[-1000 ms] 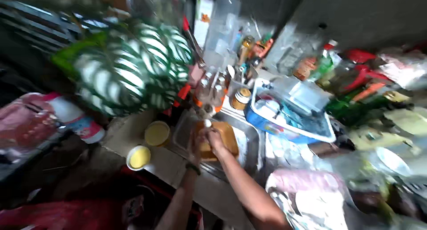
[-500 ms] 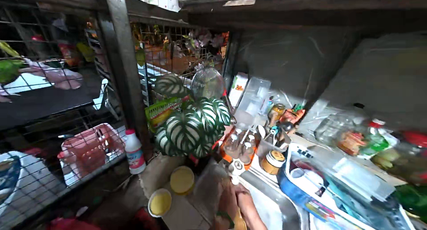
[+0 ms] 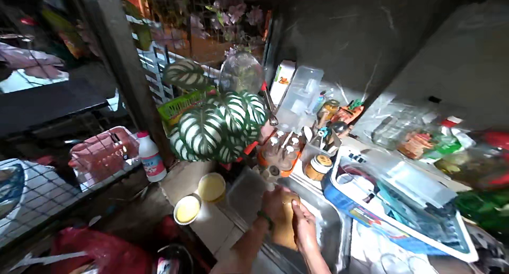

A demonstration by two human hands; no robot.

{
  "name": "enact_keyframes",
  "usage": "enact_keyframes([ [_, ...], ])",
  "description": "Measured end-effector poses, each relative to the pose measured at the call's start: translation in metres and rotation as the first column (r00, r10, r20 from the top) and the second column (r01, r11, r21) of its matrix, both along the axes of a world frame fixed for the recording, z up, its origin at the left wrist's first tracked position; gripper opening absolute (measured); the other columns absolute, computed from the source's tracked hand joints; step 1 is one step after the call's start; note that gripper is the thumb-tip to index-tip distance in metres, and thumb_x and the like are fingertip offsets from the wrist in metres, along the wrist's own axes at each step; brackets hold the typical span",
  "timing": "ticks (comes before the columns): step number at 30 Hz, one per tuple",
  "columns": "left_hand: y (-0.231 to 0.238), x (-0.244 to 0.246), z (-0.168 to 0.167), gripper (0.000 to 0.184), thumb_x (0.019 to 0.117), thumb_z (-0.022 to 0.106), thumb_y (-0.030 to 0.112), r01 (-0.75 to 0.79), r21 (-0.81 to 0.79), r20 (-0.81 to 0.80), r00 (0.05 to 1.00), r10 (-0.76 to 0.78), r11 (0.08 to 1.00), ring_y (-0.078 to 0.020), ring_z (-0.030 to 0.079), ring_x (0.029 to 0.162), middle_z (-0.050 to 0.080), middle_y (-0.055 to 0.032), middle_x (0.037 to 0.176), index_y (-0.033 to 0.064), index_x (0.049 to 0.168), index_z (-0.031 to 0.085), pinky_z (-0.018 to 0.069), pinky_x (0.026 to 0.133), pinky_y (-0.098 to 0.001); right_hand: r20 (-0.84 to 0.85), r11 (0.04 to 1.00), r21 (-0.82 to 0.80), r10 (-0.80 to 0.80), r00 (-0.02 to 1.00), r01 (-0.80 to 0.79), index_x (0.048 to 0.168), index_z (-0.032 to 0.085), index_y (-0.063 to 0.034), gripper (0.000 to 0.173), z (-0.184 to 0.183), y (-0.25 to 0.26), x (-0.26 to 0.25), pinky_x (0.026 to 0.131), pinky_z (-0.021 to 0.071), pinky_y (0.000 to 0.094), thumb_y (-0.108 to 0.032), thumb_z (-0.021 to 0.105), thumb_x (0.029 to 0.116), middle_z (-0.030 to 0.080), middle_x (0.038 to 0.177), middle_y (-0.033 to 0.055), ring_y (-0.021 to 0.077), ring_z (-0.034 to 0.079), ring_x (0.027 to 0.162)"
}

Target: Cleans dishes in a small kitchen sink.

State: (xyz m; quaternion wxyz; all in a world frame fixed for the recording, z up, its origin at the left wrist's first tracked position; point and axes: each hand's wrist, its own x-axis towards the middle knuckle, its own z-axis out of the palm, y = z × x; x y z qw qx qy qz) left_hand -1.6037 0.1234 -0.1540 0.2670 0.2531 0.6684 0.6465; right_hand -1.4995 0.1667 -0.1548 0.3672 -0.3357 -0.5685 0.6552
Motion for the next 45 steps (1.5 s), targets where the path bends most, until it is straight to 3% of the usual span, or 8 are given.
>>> enact_keyframes([
  [8,0.005,-0.028,-0.041,0.047,0.1133,0.031,0.019,0.141,-0.27,0.153,0.983,-0.102,0.952,-0.0327,0.045,0.142,0.044,-0.0282,0.153,-0.0081,0.151,0.038,0.0342,0.119,-0.0428,-0.179,0.97,-0.108,-0.234,0.956,0.217,0.105,0.068,0.0037,0.032,0.031,-0.006,-0.005,0.078,0.0614,0.035,-0.015,0.042,0.1095,0.072,0.086,0.0086,0.0144,0.071,0.081],
  [12,0.007,0.011,-0.042,0.038,0.1125,0.032,0.027,-0.243,0.202,0.703,0.711,0.033,0.949,-0.0177,0.066,0.089,0.067,-0.0123,0.103,0.001,0.129,0.054,0.0575,0.077,-0.0358,-0.235,0.934,-0.13,-0.355,0.905,0.332,0.101,0.068,0.0033,0.035,0.023,0.007,-0.021,0.075,0.0613,0.0335,-0.016,0.04,0.1106,0.071,0.081,0.0073,0.013,0.071,0.077],
  [16,0.004,0.04,-0.024,0.039,0.1107,0.031,0.032,-0.474,0.256,0.85,0.525,0.037,0.843,-0.0215,0.065,0.081,0.064,-0.0117,0.092,0.0027,0.117,0.056,0.0573,0.069,-0.0407,-0.211,0.925,-0.016,-0.375,0.902,0.381,0.095,0.067,0.0023,0.035,0.004,0.007,-0.035,0.074,0.0587,0.0282,-0.014,0.04,0.1102,0.067,0.075,0.0028,0.0075,0.068,0.073],
  [21,-0.007,0.037,-0.031,0.041,0.1124,0.028,0.03,-0.485,0.086,0.755,0.602,0.261,0.87,-0.0185,0.061,0.092,0.062,-0.0134,0.108,0.0021,0.13,0.053,0.0542,0.08,-0.0374,0.104,0.986,0.163,0.001,0.995,-0.018,0.113,0.067,0.0092,0.031,-0.015,-0.01,-0.046,0.09,0.0574,0.0371,-0.014,0.047,0.1071,0.071,0.099,0.0183,0.0195,0.069,0.094],
  [24,-0.011,0.024,-0.087,0.044,0.1117,0.031,0.02,-0.493,-0.027,0.487,0.753,0.443,0.869,-0.0323,0.06,0.117,0.057,-0.0288,0.133,-0.0095,0.141,0.045,0.0509,0.098,-0.0455,0.501,0.93,0.055,0.288,0.816,-0.362,0.129,0.061,0.0081,0.04,-0.01,-0.017,-0.054,0.103,0.05,0.0459,-0.025,0.051,0.1077,0.067,0.121,0.0251,0.0308,0.065,0.114],
  [30,-0.028,0.028,-0.055,0.063,0.1105,0.02,0.052,-0.444,-0.211,0.734,0.517,0.441,0.871,-0.03,0.058,0.101,0.057,-0.0221,0.127,0.0057,0.146,0.046,0.0508,0.082,-0.0488,0.749,0.92,0.002,0.259,0.611,-0.392,0.145,0.049,0.0059,0.051,0.007,-0.016,-0.072,0.116,0.0398,0.0513,-0.03,0.047,0.1096,0.055,0.143,0.0288,0.039,0.053,0.136],
  [36,-0.037,0.019,-0.051,0.057,0.1103,0.041,0.042,-0.288,-0.267,0.5,0.774,0.388,0.92,-0.0365,0.057,0.125,0.059,-0.0277,0.135,-0.005,0.138,0.055,0.0456,0.105,-0.0536,0.881,0.855,-0.029,0.266,0.391,-0.518,0.145,0.049,0.0004,0.047,0.009,-0.012,-0.065,0.107,0.0475,0.0545,-0.023,0.055,0.1043,0.062,0.135,0.0245,0.0377,0.06,0.127],
  [45,-0.062,-0.012,-0.053,0.047,0.1105,0.03,0.044,-0.131,0.129,0.721,0.693,-0.003,0.983,-0.0163,0.066,0.087,0.067,-0.008,0.101,0.0085,0.127,0.057,0.0572,0.076,-0.0372,0.277,0.773,-0.269,0.634,0.722,-0.575,0.129,0.06,0.0011,0.029,-0.005,-0.024,-0.061,0.09,0.0539,0.0317,-0.014,0.051,0.1067,0.066,0.114,0.0098,0.0118,0.064,0.099],
])
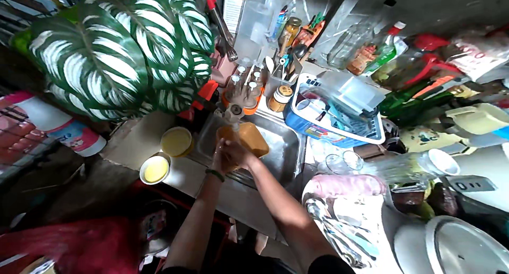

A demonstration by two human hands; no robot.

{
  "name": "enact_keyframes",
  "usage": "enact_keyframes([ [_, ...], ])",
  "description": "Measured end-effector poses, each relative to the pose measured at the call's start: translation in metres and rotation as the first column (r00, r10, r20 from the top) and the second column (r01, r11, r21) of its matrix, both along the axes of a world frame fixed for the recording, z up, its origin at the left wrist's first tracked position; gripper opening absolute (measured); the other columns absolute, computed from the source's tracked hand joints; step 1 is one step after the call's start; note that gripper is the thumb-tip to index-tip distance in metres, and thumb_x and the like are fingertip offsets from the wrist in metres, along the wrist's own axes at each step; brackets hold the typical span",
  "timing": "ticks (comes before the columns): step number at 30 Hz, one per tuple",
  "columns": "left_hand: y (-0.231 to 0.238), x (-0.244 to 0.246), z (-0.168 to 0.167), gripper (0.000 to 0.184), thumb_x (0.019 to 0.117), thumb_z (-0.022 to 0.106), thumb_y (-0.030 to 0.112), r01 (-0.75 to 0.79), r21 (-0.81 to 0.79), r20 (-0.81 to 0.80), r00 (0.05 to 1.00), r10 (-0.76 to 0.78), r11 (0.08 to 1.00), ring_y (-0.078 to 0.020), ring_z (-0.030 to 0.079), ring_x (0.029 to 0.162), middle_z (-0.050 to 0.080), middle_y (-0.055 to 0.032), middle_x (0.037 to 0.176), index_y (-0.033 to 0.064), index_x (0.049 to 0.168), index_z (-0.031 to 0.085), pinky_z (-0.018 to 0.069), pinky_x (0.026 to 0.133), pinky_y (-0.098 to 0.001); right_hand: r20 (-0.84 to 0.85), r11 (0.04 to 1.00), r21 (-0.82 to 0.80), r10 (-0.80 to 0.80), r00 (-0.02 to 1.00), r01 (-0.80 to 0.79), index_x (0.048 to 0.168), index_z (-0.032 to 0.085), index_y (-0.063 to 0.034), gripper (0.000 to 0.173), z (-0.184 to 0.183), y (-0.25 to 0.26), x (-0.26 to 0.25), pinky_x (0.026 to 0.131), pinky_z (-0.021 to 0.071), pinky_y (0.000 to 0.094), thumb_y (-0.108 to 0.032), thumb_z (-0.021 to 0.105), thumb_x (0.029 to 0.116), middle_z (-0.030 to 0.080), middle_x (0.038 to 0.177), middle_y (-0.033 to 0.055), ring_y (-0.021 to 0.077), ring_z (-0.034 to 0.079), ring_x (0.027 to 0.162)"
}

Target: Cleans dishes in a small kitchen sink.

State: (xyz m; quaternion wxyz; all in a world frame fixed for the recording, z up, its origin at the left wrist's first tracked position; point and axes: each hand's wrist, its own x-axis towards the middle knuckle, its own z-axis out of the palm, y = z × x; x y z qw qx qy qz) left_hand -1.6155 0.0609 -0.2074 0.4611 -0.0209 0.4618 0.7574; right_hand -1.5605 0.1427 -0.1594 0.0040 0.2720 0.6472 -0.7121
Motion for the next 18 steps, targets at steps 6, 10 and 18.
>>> enact_keyframes([
  [6,-0.032,0.008,0.013,0.048,0.1078,0.042,0.043,-0.093,-0.208,0.012,0.995,0.098,0.974,-0.0289,0.066,0.106,0.064,-0.0173,0.125,0.0114,0.144,0.051,0.0571,0.083,-0.0498,0.021,0.765,-0.361,-0.565,0.825,0.533,0.107,0.058,0.0093,0.034,0.013,0.009,-0.019,0.069,0.0607,0.0334,-0.016,0.037,0.1123,0.07,0.082,0.0157,0.0209,0.071,0.072],
  [10,-0.044,0.018,0.015,0.048,0.109,0.039,0.044,-0.064,-0.113,0.001,0.998,0.065,0.992,-0.0246,0.07,0.098,0.069,-0.0147,0.114,0.0092,0.139,0.052,0.0605,0.078,-0.0445,-0.003,0.885,0.019,-0.465,0.885,0.465,0.106,0.06,0.0073,0.032,0.015,-0.003,-0.031,0.052,0.0477,0.0267,-0.018,0.042,0.1116,0.056,0.07,0.0069,0.011,0.051,0.053],
  [18,-0.067,-0.005,0.02,0.048,0.1082,0.036,0.047,-0.076,-0.112,0.014,0.997,0.078,0.991,-0.0231,0.07,0.095,0.069,-0.0121,0.11,0.0105,0.135,0.053,0.06,0.076,-0.0456,0.003,0.59,0.786,-0.299,0.954,0.183,0.112,0.068,0.0014,0.024,0.017,0.04,-0.002,0.086,0.0537,0.0641,-0.019,0.061,0.1019,0.066,0.114,0.0282,0.0465,0.066,0.105],
])
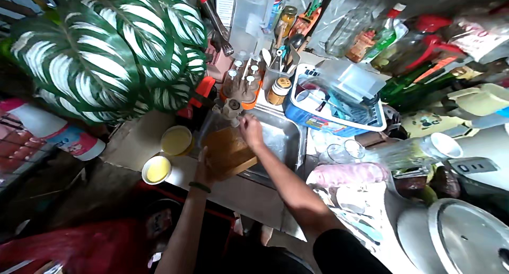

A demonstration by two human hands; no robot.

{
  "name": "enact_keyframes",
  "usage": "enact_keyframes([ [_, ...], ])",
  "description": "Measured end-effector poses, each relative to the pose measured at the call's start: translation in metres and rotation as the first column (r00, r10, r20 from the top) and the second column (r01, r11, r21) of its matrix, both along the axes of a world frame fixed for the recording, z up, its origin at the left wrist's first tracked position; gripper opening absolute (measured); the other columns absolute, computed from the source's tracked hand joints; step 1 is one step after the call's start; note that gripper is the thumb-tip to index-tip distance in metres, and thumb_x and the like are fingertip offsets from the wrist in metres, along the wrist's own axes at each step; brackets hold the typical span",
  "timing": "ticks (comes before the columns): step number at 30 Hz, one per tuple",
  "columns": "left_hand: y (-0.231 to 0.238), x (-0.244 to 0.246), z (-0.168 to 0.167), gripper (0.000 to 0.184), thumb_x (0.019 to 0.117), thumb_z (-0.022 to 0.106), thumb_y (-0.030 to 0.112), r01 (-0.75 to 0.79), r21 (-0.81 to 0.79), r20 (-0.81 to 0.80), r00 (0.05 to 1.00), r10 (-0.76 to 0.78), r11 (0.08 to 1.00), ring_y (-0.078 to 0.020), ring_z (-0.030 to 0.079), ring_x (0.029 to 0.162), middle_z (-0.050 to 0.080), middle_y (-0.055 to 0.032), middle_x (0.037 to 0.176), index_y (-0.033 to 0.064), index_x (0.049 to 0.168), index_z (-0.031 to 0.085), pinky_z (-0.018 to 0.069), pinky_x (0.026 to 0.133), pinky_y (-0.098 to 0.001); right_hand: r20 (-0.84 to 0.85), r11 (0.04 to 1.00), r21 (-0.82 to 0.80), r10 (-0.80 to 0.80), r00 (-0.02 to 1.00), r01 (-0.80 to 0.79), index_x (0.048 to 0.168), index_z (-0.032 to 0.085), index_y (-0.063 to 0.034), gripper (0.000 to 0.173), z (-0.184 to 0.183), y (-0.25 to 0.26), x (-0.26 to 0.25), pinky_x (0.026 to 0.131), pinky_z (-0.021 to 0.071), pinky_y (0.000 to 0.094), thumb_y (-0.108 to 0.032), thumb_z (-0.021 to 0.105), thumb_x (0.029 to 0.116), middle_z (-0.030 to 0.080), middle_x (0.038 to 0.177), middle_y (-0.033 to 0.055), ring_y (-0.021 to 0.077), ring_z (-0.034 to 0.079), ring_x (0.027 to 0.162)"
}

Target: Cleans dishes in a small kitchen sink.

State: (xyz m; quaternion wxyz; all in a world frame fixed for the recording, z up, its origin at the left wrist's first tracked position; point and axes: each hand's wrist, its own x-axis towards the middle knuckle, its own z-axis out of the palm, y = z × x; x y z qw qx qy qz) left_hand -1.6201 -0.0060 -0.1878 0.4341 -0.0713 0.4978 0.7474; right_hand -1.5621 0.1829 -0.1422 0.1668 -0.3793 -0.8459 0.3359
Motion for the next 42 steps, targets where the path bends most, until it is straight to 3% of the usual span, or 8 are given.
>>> enact_keyframes([
  [8,0.009,-0.005,-0.031,0.048,0.1111,0.03,0.042,0.21,0.082,0.024,0.977,-0.213,0.974,-0.0193,0.068,0.095,0.069,-0.0109,0.109,0.0082,0.135,0.054,0.0589,0.08,-0.0395,-0.051,0.523,-0.852,-0.074,0.996,-0.004,0.155,0.036,-0.0189,0.054,0.0,0.027,0.118,0.075,0.0592,0.0376,-0.031,0.054,0.1052,0.067,0.117,0.0131,0.0216,0.069,0.093],
  [12,0.043,0.006,-0.065,0.054,0.113,0.027,0.038,0.217,-0.162,0.039,0.976,-0.214,0.963,-0.0278,0.055,0.129,0.054,-0.0199,0.146,0.0014,0.149,0.045,0.0455,0.106,-0.0458,-0.024,0.772,-0.602,-0.272,0.962,0.203,0.143,0.05,-0.009,0.056,0.023,0.009,0.13,0.067,0.058,0.0344,-0.025,0.073,0.0946,0.07,0.107,0.0139,0.0183,0.069,0.082],
  [16,0.081,0.004,-0.063,0.045,0.1121,0.032,0.027,0.156,-0.126,0.127,0.982,-0.14,0.98,-0.0242,0.055,0.124,0.053,-0.0167,0.146,0.0032,0.147,0.047,0.0459,0.099,-0.0419,0.07,0.97,-0.145,-0.189,0.98,0.197,0.146,0.051,-0.0076,0.078,0.057,-0.009,0.1,0.099,0.0511,0.0599,-0.036,0.086,0.0821,0.066,0.127,0.0245,0.039,0.065,0.116],
  [19,0.115,-0.004,-0.044,0.03,0.1112,0.034,0.023,0.0,-0.188,0.106,0.994,0.02,0.982,-0.0113,0.05,0.068,0.054,-0.0051,0.09,0.0044,0.125,0.052,0.0464,0.06,-0.0265,0.097,0.982,0.093,-0.173,0.98,0.164,0.147,0.052,-0.013,0.081,0.077,-0.03,0.063,0.084,0.0541,0.0664,-0.044,0.087,0.0801,0.063,0.128,0.0277,0.0462,0.068,0.103],
  [26,0.117,-0.028,0.001,0.04,0.1114,0.038,0.028,0.086,-0.264,-0.218,0.965,-0.146,0.961,-0.028,0.053,0.113,0.054,-0.017,0.131,0.0034,0.141,0.05,0.0457,0.094,-0.0478,-0.185,0.895,0.344,-0.232,0.955,0.284,0.15,0.051,-0.0133,0.08,0.076,-0.04,0.051,0.072,0.0582,0.0578,-0.042,0.083,0.0829,0.055,0.14,0.0298,0.0445,0.07,0.096],
  [31,0.036,-0.05,-0.036,0.053,0.1073,0.052,0.023,0.091,-0.593,-0.701,0.431,-0.568,0.8,-0.0426,0.04,0.145,0.04,-0.0258,0.158,0.001,0.154,0.041,0.0326,0.118,-0.0582,-0.319,0.905,-0.227,-0.419,0.85,0.36,0.15,0.044,-0.0105,0.074,0.047,-0.041,0.083,0.084,0.0564,0.0497,-0.033,0.08,0.0897,0.06,0.134,0.0223,0.0314,0.066,0.107],
  [37,-0.045,-0.071,-0.116,0.073,0.1015,0.047,0.051,-0.117,-0.691,-0.677,-0.242,-0.695,0.713,-0.0543,0.029,0.148,0.037,-0.0336,0.156,-0.0053,0.149,0.047,0.0218,0.122,-0.0639,-0.185,0.423,-0.885,-0.705,0.684,0.196,0.146,0.045,-0.0155,0.055,-0.004,-0.059,0.089,0.067,0.0585,0.0404,-0.022,0.071,0.0975,0.067,0.112,0.0175,0.0255,0.068,0.081],
  [42,-0.055,-0.035,-0.113,0.093,0.0943,0.036,0.076,-0.024,-0.763,-0.591,-0.379,-0.712,0.646,-0.0487,0.025,0.151,0.031,-0.028,0.162,0.0086,0.158,0.039,0.0172,0.119,-0.0709,-0.287,0.431,-0.901,-0.658,0.696,0.037,0.149,0.041,-0.017,0.054,-0.003,-0.056,0.108,0.073,0.0589,0.0396,-0.024,0.064,0.1011,0.065,0.12,0.015,0.0238,0.069,0.089],
])
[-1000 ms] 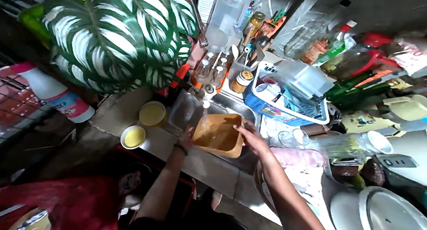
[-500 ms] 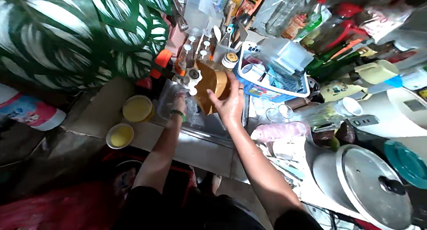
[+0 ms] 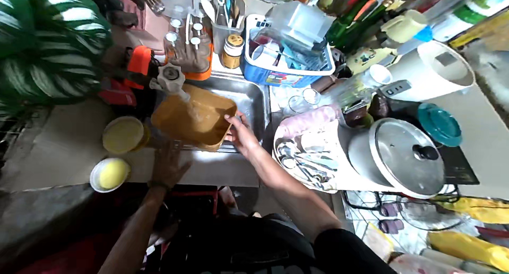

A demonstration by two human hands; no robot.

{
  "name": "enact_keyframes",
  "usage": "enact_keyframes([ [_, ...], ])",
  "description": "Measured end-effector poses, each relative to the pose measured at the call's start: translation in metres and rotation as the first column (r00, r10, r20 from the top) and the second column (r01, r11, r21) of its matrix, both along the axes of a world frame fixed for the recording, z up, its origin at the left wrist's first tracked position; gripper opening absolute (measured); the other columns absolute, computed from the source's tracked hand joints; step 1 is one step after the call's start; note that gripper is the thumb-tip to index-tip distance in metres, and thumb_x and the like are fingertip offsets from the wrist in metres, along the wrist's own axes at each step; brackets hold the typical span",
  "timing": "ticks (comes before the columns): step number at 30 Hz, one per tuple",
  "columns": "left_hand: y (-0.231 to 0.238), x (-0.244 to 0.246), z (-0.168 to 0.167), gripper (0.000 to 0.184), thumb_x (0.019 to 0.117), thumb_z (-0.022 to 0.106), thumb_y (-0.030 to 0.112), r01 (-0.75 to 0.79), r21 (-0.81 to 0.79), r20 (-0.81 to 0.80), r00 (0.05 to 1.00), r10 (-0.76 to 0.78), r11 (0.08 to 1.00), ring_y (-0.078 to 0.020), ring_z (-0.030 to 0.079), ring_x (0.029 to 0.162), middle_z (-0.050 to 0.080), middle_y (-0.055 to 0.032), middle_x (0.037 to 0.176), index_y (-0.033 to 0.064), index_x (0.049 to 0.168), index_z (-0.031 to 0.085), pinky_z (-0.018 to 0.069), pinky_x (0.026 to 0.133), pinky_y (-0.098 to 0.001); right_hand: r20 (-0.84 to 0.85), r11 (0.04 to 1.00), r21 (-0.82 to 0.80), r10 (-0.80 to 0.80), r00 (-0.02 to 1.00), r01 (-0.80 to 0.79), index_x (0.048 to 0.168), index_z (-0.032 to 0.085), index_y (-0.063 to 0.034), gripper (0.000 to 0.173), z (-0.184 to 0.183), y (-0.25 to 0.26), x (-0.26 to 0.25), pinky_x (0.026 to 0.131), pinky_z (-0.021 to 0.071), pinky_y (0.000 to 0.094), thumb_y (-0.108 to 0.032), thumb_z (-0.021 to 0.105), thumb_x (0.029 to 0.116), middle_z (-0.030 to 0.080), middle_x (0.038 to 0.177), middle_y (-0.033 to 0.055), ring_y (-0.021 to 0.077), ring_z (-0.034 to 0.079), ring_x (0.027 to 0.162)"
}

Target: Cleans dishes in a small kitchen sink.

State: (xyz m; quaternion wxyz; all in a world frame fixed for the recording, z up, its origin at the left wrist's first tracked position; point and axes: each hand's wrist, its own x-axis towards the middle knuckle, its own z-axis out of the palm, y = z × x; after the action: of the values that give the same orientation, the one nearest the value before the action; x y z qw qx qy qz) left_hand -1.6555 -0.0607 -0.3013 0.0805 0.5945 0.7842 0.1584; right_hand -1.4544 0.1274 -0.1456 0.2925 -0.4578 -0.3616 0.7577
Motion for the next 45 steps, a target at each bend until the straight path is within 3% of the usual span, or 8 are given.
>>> enact_keyframes([
  [8,0.049,0.15,0.008,0.109,0.0765,0.059,0.084,0.244,-0.075,0.134,0.963,-0.233,0.967,-0.046,0.028,0.151,0.035,-0.028,0.16,0.0095,0.155,0.044,0.0166,0.122,-0.0671,0.245,0.911,0.411,-0.084,0.966,-0.025,0.146,0.05,-0.0125,0.059,0.042,0.021,0.096,0.07,0.0612,0.0371,-0.023,0.073,0.0926,0.068,0.113,0.0131,0.0204,0.07,0.087],
  [16,0.146,0.263,0.035,0.07,0.0993,0.048,0.049,0.315,-0.392,0.227,0.944,-0.241,0.864,-0.0357,0.022,0.155,0.037,-0.0187,0.162,0.005,0.154,0.044,0.0006,0.125,-0.0588,0.553,0.642,0.712,-0.265,0.79,-0.283,0.147,0.051,-0.014,0.069,0.073,0.032,0.178,0.075,0.0618,0.0407,-0.021,0.079,0.0854,0.064,0.133,0.0125,0.0204,0.071,0.094],
  [19,0.181,0.263,0.051,0.072,0.0916,0.066,0.022,0.255,-0.494,0.304,0.946,-0.11,0.831,-0.0367,0.029,0.152,0.036,-0.0211,0.161,0.0007,0.155,0.038,0.0154,0.124,-0.0528,0.568,0.434,0.805,-0.364,0.738,-0.405,0.145,0.055,-0.0089,0.069,0.077,0.038,0.183,0.079,0.062,0.043,-0.028,0.078,0.0826,0.064,0.133,0.0166,0.0237,0.072,0.101],
  [22,0.209,0.253,0.061,0.04,0.107,0.043,0.011,0.156,-0.542,0.362,0.93,0.062,0.826,-0.043,0.055,0.131,0.057,-0.026,0.143,-0.0023,0.143,0.054,0.0441,0.108,-0.058,0.586,0.234,0.806,-0.445,0.677,-0.544,0.14,0.059,-0.0037,0.067,0.078,0.032,0.178,0.084,0.0591,0.0529,-0.036,0.077,0.0831,0.06,0.138,0.0246,0.0367,0.068,0.112],
  [34,0.157,0.064,0.046,0.054,0.1101,0.036,0.04,0.129,-0.71,0.268,0.959,0.096,0.692,-0.0426,0.049,0.138,0.056,-0.0248,0.144,0.0001,0.136,0.061,0.0346,0.113,-0.0647,0.354,-0.187,0.832,-0.546,0.759,-0.522,0.14,0.057,-0.0173,0.058,0.051,0.039,0.141,0.085,0.059,0.0472,-0.043,0.071,0.0904,0.055,0.143,0.0258,0.0374,0.066,0.115],
  [39,0.141,-0.018,0.044,0.046,0.1111,0.039,0.024,-0.009,-0.7,0.333,0.88,0.338,0.714,-0.0393,0.051,0.136,0.055,-0.0282,0.143,-0.0091,0.138,0.055,0.0368,0.114,-0.0559,0.257,0.138,0.966,-0.502,0.826,-0.216,0.14,0.055,0.0012,0.068,0.039,0.041,0.105,0.091,0.0581,0.0379,-0.028,0.08,0.0836,0.056,0.14,0.0268,0.0272,0.064,0.119],
  [43,0.147,0.012,0.06,0.055,0.1131,0.023,0.039,-0.348,-0.378,0.924,-0.096,0.369,0.858,-0.0377,0.051,0.136,0.043,-0.022,0.156,0.0061,0.156,0.033,0.0478,0.103,-0.0566,0.268,0.731,0.68,-0.325,0.907,0.061,0.15,0.039,0.0005,0.068,0.01,0.036,0.048,0.089,0.0576,0.0364,-0.016,0.072,0.0924,0.057,0.136,0.0229,0.0225,0.066,0.11],
  [45,0.141,0.033,0.082,0.07,0.1083,0.016,0.058,-0.442,-0.329,0.92,-0.347,0.179,0.834,-0.0427,0.047,0.137,0.036,-0.0238,0.158,0.0115,0.16,0.025,0.0468,0.1,-0.0659,0.284,0.903,0.422,-0.218,0.934,0.083,0.15,0.039,-0.0037,0.06,-0.006,0.035,0.02,0.083,0.0597,0.0423,-0.022,0.067,0.099,0.06,0.13,0.0238,0.0268,0.067,0.105],
])
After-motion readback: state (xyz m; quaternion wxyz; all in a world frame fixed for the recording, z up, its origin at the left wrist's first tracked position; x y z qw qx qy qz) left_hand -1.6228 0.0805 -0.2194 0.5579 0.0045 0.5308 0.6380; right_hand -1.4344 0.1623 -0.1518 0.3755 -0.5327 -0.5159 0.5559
